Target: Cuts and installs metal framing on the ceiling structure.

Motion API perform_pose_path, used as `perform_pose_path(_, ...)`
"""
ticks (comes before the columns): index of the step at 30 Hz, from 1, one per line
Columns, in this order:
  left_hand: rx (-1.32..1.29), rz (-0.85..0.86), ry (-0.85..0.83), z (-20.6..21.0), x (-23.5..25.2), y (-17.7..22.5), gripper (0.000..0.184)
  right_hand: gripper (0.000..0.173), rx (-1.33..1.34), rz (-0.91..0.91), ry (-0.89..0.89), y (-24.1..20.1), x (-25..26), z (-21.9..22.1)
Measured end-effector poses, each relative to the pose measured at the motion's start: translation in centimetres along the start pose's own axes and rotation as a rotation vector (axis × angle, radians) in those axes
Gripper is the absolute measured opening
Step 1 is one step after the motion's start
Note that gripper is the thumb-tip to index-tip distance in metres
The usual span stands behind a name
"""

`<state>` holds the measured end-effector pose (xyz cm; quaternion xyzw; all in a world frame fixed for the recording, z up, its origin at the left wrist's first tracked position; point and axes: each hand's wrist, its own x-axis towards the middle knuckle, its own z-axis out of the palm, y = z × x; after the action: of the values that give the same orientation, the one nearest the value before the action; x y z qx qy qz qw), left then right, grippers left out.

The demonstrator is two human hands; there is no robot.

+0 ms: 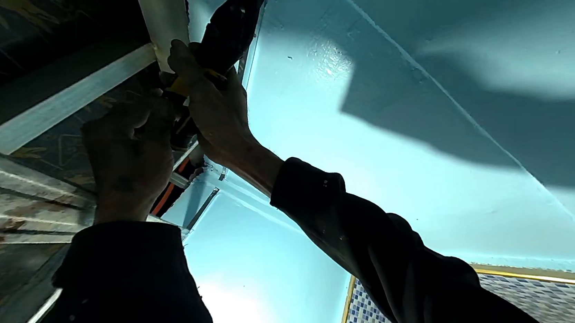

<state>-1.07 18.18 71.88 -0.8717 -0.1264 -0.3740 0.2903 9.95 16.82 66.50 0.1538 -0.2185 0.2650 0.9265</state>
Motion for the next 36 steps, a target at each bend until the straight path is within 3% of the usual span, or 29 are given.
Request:
perform_pose_path(7, -0.013, 0.011, 0.007, -0.1, -0.2, 0.1, 0.034, 0.03, 0.061, 0.055, -0.064, -0.4, -0.2, -0.5)
perform_pose_path(17, -0.025, 0.02, 0.01, 0.0, 0.0, 0.1, 0.043, 0.028, -0.08, 0.02, 0.015, -0.9, -0.3, 0.0)
perform_pose_path(24, -0.177, -0.033, -0.013, 0.5, -0.3, 0.8, 0.036, 0.026, -0.132, -0.045, 0.087, -0.1, 0.1, 0.8)
perform_pose_path(28, -0.185, -0.05, -0.025, 0.1, -0.7, 0.7, 0.041, 0.031, -0.082, -0.063, 0.019, -0.1, -0.4, 0.4)
perform_pose_path(32, -0.125, -0.096, -0.044, 0.4, -2.1, 1.7, 0.044, 0.041, -0.255, 0.05, -0.061, -1.0, -1.3, -1.2)
perform_pose_path(36, -0.116, -0.174, -0.097, 1.0, -6.2, 0.8, 0.041, 0.037, -0.458, 0.174, -0.203, -0.9, -4.8, -3.9)
